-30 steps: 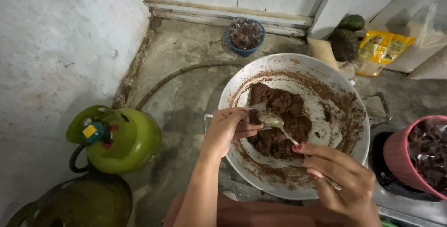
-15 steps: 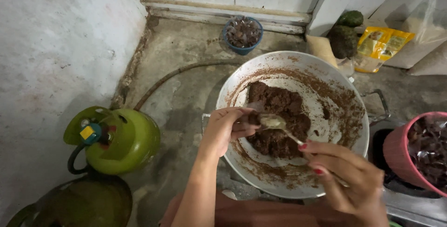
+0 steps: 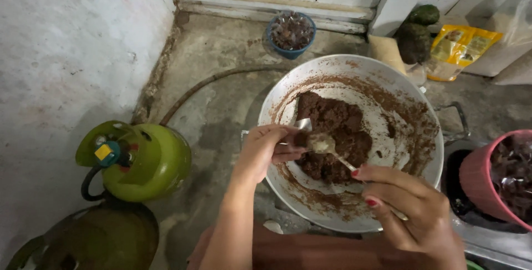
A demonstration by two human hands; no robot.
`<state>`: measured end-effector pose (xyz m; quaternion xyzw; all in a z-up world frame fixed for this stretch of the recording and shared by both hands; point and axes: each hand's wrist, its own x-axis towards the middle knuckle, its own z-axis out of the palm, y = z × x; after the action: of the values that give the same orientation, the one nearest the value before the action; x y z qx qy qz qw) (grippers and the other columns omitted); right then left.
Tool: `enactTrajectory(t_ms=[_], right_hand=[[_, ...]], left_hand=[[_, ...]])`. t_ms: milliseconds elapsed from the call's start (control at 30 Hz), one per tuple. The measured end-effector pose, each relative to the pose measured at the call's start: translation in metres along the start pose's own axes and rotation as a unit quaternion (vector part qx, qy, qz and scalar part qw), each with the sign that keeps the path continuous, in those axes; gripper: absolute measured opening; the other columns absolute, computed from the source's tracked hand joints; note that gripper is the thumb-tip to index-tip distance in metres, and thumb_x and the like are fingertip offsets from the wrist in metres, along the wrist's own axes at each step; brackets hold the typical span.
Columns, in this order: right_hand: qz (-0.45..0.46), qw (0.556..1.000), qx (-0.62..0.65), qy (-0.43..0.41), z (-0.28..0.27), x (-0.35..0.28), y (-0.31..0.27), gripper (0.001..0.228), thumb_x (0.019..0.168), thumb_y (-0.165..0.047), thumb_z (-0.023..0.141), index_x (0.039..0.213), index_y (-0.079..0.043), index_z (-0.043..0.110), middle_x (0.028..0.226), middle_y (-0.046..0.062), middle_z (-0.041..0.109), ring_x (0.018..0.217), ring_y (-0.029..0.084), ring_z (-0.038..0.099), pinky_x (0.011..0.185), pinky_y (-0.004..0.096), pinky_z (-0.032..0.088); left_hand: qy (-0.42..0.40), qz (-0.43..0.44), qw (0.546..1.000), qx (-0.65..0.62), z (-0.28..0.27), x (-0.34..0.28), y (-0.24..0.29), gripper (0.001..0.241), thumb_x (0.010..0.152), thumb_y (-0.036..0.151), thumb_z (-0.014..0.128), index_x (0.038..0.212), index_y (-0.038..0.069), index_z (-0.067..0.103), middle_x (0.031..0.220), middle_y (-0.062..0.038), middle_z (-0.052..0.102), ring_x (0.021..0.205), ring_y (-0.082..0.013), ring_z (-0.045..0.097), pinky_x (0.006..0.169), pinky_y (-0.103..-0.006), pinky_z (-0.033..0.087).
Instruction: The person prepares chocolates by using a spoon to place small portions of a dark brown mixture onto clear plastic squares and folding the plastic around them.
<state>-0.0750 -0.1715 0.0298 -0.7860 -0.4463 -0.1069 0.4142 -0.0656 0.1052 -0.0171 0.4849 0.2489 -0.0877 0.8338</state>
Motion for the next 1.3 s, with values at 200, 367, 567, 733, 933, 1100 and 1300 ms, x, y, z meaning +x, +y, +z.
enactTrajectory(t_ms=[200,367,567,733,933,1100,1300], right_hand=[[0.034,0.999,-0.001,-0.022,-0.002,0.01,-0.018,0.023,0.096,-0.019,0.054,0.09,-0.005,0.07,0.115,0.012,0.075,0.109,0.027,0.078,0.094,0.036,0.062],[-0.027,0.998,0.028,-0.046,0.012,0.015,-0.01,0.022,0.097,-0.018,0.053,0.091,-0.004,0.069,0.115,0.016,0.073,0.105,0.031,0.079,0.087,0.036,0.065],[-0.08,0.992,0.055,-0.078,0.03,0.024,-0.012,0.016,0.096,-0.012,0.056,0.095,-0.002,0.068,0.115,0.017,0.071,0.106,0.034,0.078,0.085,0.039,0.064],[-0.021,0.994,0.054,-0.092,0.032,0.021,-0.019,0.016,0.095,-0.014,0.06,0.104,-0.008,0.072,0.12,0.011,0.073,0.115,0.029,0.075,0.09,0.04,0.059],[-0.019,0.992,0.082,-0.091,0.02,0.026,-0.021,0.025,0.096,-0.019,0.053,0.092,-0.003,0.071,0.115,0.016,0.074,0.107,0.031,0.079,0.091,0.039,0.065],[-0.008,0.995,0.067,-0.08,0.014,0.024,-0.02,0.02,0.094,-0.014,0.056,0.089,-0.002,0.072,0.111,0.017,0.075,0.102,0.029,0.08,0.088,0.035,0.066],[-0.05,0.993,0.057,-0.096,0.019,0.024,-0.015,0.014,0.094,-0.013,0.057,0.095,-0.003,0.068,0.115,0.015,0.072,0.1,0.029,0.08,0.082,0.034,0.065]], left_hand=[[-0.012,-0.023,0.998,0.058,-0.019,0.006,0.0,0.027,0.103,0.008,0.053,0.101,-0.006,0.076,0.079,-0.021,0.074,0.067,-0.0281,0.075,0.063,-0.0356,0.066],[0.015,-0.06,0.992,0.108,-0.015,-0.008,0.023,0.025,0.102,0.004,0.053,0.096,-0.009,0.074,0.08,-0.022,0.072,0.069,-0.0297,0.075,0.068,-0.0357,0.067],[0.031,-0.083,0.985,0.15,-0.033,-0.008,0.03,0.019,0.097,0.007,0.064,0.088,-0.005,0.076,0.074,-0.022,0.073,0.066,-0.0295,0.076,0.063,-0.0318,0.065],[0.039,-0.097,0.971,0.213,-0.036,-0.021,0.046,0.029,0.1,0.014,0.058,0.088,-0.004,0.078,0.072,-0.021,0.075,0.061,-0.0232,0.073,0.062,-0.0298,0.064],[0.019,-0.102,0.978,0.181,-0.039,-0.009,0.034,0.02,0.098,0.0,0.057,0.097,-0.008,0.076,0.089,-0.027,0.077,0.068,-0.0312,0.076,0.062,-0.0336,0.067],[-0.025,-0.096,0.966,0.238,-0.027,-0.01,0.034,0.03,0.104,0.014,0.051,0.094,-0.002,0.074,0.083,-0.022,0.076,0.07,-0.0282,0.076,0.068,-0.0352,0.066],[-0.011,-0.104,0.971,0.216,-0.026,-0.01,0.035,0.028,0.101,0.009,0.049,0.093,-0.003,0.072,0.086,-0.022,0.075,0.069,-0.0266,0.075,0.064,-0.0317,0.066]])
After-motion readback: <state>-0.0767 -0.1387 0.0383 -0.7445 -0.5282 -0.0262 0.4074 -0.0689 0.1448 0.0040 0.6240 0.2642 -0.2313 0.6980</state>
